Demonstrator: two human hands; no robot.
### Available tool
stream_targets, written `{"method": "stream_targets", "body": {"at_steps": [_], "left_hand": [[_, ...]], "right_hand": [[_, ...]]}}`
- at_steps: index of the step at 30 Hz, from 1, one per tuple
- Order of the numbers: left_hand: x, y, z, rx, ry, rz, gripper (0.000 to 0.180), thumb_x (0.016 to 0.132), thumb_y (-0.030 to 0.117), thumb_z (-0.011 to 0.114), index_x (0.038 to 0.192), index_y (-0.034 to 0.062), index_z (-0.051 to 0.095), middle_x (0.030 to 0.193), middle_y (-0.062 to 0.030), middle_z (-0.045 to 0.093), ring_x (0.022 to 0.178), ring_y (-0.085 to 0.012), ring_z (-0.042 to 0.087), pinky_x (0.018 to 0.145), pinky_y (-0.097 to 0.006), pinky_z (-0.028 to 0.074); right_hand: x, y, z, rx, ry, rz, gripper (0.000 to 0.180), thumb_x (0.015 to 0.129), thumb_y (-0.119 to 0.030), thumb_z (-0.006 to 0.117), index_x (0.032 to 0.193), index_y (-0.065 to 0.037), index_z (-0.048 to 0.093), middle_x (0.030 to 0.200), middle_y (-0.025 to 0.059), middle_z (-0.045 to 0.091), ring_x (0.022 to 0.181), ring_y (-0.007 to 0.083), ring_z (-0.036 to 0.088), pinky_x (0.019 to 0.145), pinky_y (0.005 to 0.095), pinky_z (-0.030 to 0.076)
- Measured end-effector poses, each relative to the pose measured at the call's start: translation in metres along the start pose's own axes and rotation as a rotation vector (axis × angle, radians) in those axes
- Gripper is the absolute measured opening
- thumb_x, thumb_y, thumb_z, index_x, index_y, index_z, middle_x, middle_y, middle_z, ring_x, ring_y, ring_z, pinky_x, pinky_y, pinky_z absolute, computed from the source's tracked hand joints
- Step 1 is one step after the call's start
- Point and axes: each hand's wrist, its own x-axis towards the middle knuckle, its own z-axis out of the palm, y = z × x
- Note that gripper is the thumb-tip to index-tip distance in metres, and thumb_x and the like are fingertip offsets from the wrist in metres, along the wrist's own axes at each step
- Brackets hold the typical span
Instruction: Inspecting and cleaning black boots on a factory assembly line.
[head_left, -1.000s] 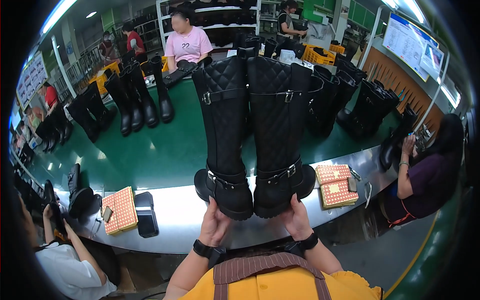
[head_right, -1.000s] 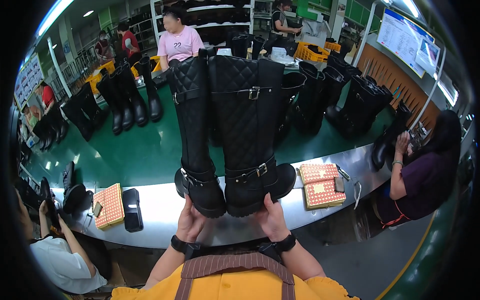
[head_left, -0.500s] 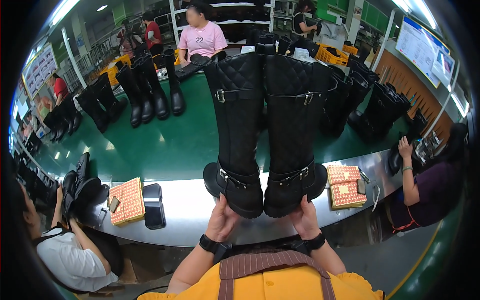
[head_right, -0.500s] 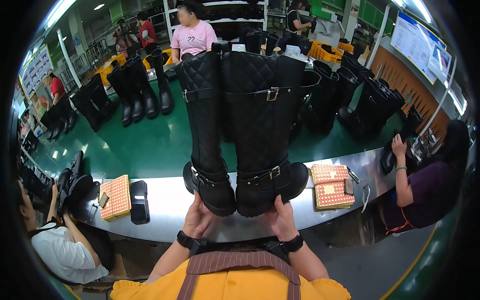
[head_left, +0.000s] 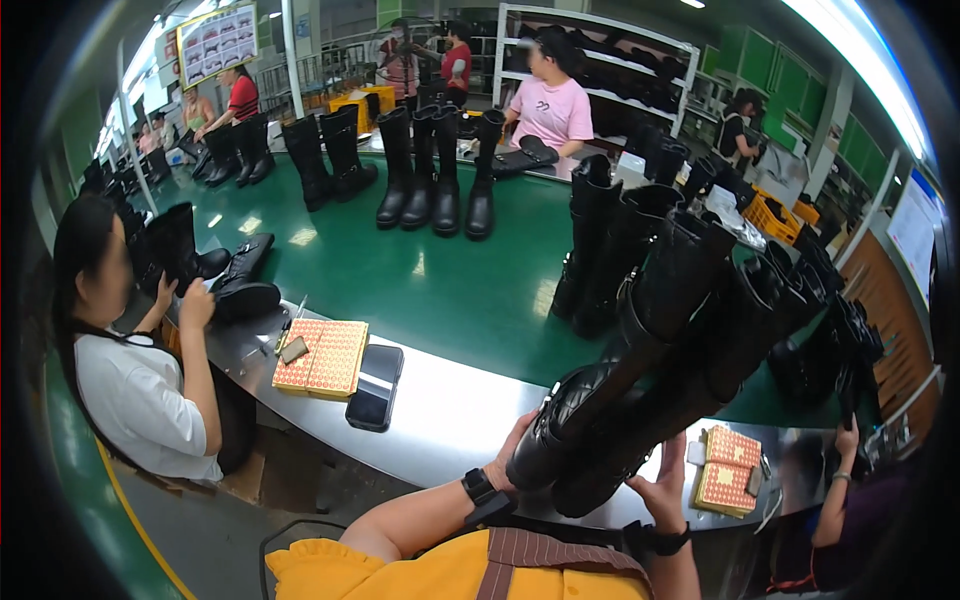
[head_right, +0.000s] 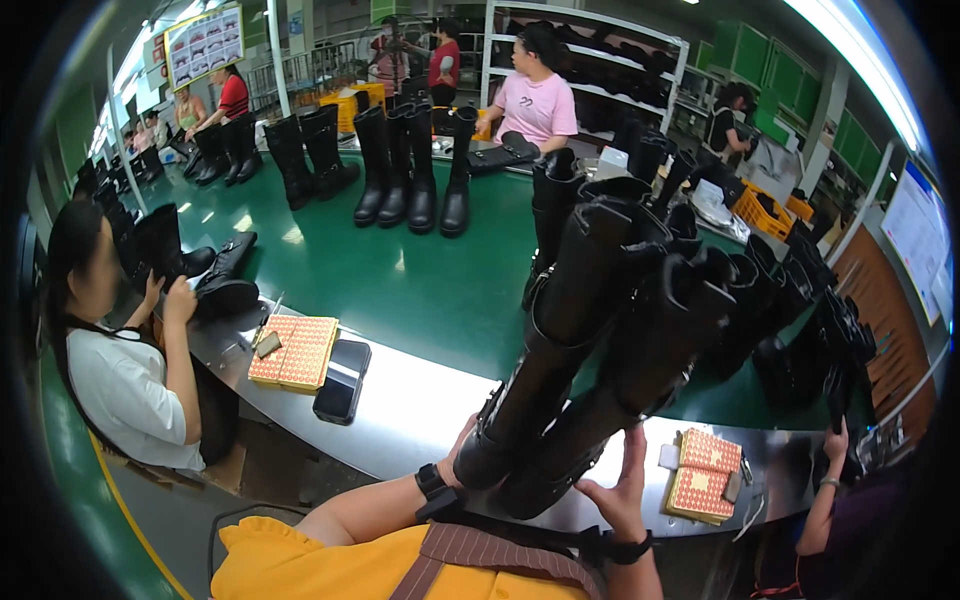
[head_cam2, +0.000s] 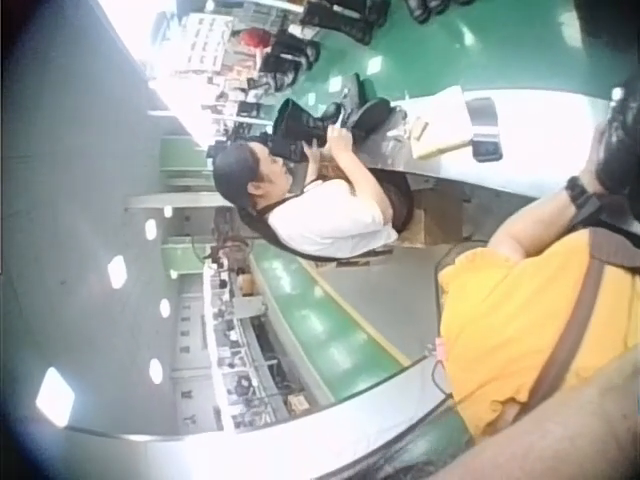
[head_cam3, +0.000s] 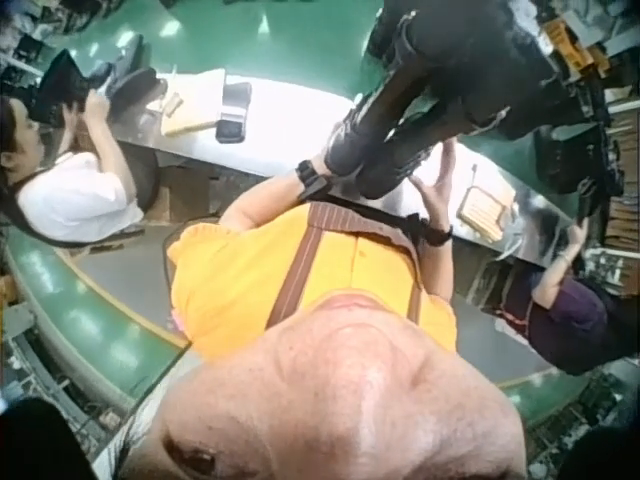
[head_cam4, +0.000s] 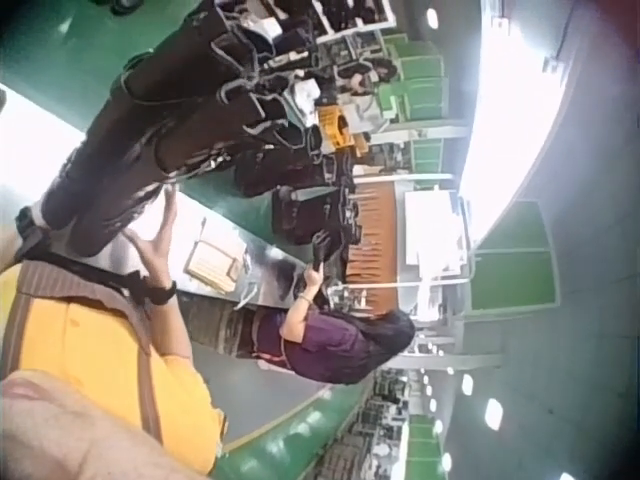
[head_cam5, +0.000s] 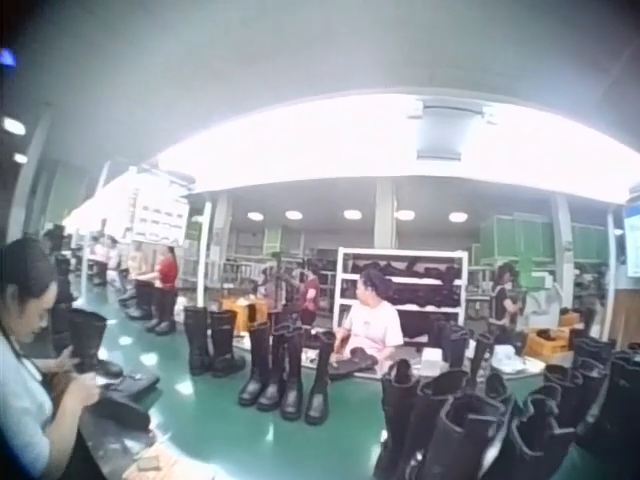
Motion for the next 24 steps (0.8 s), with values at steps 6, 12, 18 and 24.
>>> {"method": "stream_targets", "body": {"at_steps": [6,12,18,24], "left_hand": [[-0.007,0.001,-0.001,0.053,0.24,-0.259,0.047,0.094,0.039,0.047,0.126,0.0064,0.057,0.116,-0.0139,0.064,0.106,-0.0266,0.063,0.101,-0.041,0.045],[-0.008,0.018,-0.014,0.004,0.175,-0.399,0.038,0.097,0.027,0.045,0.122,0.0,0.055,0.112,-0.0143,0.066,0.094,-0.0229,0.068,0.089,-0.036,0.054],[-0.007,0.069,0.022,0.877,0.477,0.178,0.038,0.098,0.029,0.046,0.129,0.0082,0.045,0.126,-0.0132,0.055,0.114,-0.0221,0.055,0.097,-0.039,0.044],[-0.016,0.006,0.069,2.087,-0.069,0.653,0.034,0.085,0.024,0.066,0.116,0.0093,0.06,0.142,-0.0216,0.034,0.132,-0.0353,0.034,0.108,-0.044,0.029]], "right_hand": [[0.051,-0.031,-0.047,0.185,-0.644,0.058,0.084,0.073,-0.016,0.081,0.14,-0.002,0.032,0.136,0.0116,0.044,0.124,0.0228,0.044,0.108,0.0371,0.034],[0.059,-0.029,-0.041,-0.018,-0.671,0.085,0.063,0.08,-0.012,0.073,0.133,0.0,0.041,0.129,0.0097,0.051,0.118,0.022,0.049,0.103,0.0366,0.038],[0.049,-0.043,-0.006,-0.396,-0.198,-0.235,0.043,0.088,-0.008,0.065,0.127,0.002,0.05,0.123,0.0078,0.058,0.112,0.0213,0.054,0.099,0.0361,0.042],[0.06,-0.055,0.013,-0.123,-0.139,0.166,0.043,0.094,-0.024,0.058,0.125,0.004,0.048,0.125,0.0135,0.05,0.114,0.0243,0.05,0.098,0.0365,0.039]]}}
